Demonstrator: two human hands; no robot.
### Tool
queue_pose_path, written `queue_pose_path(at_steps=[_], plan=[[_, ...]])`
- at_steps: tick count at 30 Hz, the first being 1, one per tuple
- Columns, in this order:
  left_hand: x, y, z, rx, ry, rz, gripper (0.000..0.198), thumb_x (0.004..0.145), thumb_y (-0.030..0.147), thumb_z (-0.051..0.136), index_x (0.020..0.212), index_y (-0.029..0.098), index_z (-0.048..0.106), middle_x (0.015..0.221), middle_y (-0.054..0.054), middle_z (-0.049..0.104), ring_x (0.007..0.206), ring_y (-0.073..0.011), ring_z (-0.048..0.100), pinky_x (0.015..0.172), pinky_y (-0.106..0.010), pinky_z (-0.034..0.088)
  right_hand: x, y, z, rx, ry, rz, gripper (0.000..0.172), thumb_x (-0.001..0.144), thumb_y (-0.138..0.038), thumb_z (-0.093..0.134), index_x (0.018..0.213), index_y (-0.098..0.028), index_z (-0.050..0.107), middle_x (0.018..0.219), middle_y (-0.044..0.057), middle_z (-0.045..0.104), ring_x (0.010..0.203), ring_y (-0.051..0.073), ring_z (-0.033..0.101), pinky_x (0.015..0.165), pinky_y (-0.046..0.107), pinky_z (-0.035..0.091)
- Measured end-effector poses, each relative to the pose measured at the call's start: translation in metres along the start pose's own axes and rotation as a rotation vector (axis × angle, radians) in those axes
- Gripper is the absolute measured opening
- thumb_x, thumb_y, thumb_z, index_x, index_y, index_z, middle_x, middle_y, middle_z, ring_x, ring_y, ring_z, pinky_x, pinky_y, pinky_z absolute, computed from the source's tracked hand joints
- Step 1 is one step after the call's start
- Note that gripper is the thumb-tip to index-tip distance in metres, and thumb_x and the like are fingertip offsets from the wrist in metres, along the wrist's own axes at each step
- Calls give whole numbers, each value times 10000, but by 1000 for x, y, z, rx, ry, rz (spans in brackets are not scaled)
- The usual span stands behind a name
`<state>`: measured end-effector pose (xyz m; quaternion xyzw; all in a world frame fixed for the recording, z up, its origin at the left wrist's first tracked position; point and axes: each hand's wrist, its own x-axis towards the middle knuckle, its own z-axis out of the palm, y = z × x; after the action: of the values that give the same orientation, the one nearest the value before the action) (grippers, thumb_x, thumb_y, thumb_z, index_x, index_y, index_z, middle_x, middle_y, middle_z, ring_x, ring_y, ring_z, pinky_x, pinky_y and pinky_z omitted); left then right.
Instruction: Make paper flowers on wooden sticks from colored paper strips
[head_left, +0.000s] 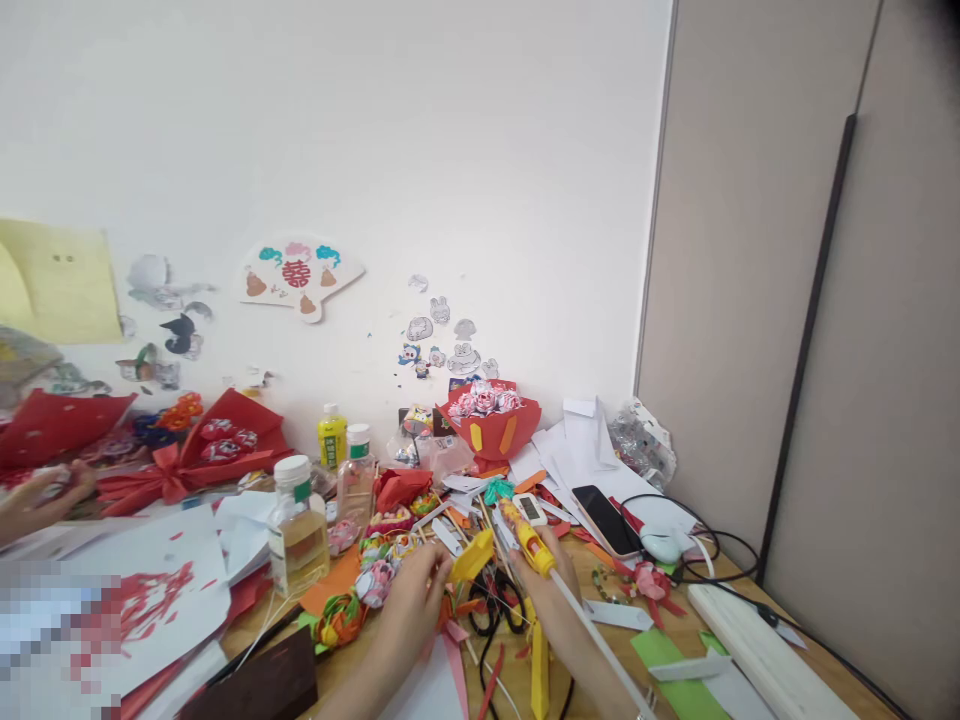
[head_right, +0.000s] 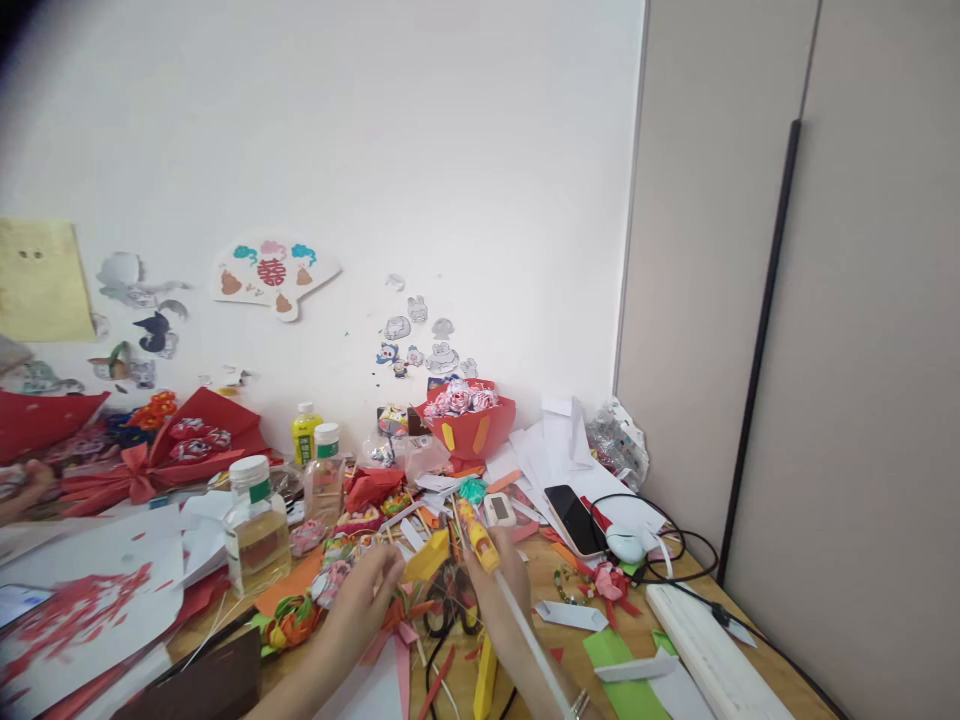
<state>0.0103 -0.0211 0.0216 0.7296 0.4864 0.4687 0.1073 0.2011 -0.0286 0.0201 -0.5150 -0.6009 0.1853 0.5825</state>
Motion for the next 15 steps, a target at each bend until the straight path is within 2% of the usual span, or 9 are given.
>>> queue_pose_path(at_steps=[2,4,6,9,15], plan=[[3,-1,-1,-61,51,-73,284,829,427,367,659,215,450,634,0,528,600,-178,494,582,-283,409,7,4,-7,-282,-62,50,118,778,-209,498,888,-210,540,844,40,647,787,217,602,650,272,409],[5,-2,-3,-133,109,-133,314,820,477,353,661,219,434,623,16,493,591,-172,474,569,-279,402,11,10,-11,-530,-125,61,213,747,-107,477,936,-181,540,907,74,643,858,234,598,683,279,394],[6,-3,-4,-184,166,-177,341,815,513,339,659,222,422,626,25,466,598,-169,456,567,-276,394,14,19,-10,-682,-184,63,300,710,-21,447,960,-154,544,966,105,631,920,242,587,723,286,385],[4,-3,-5,-228,173,-207,356,818,533,328,670,223,422,651,22,466,623,-171,454,588,-281,397,14,30,-5,-768,-250,75,324,681,16,432,939,-136,558,989,124,616,951,249,572,759,300,382],[0,2,-3,-192,62,-173,305,835,490,329,710,227,419,684,20,452,666,-180,460,629,-290,395,9,36,-2,-704,-340,119,331,643,-99,558,972,-134,573,1017,138,579,974,283,537,792,330,391]])
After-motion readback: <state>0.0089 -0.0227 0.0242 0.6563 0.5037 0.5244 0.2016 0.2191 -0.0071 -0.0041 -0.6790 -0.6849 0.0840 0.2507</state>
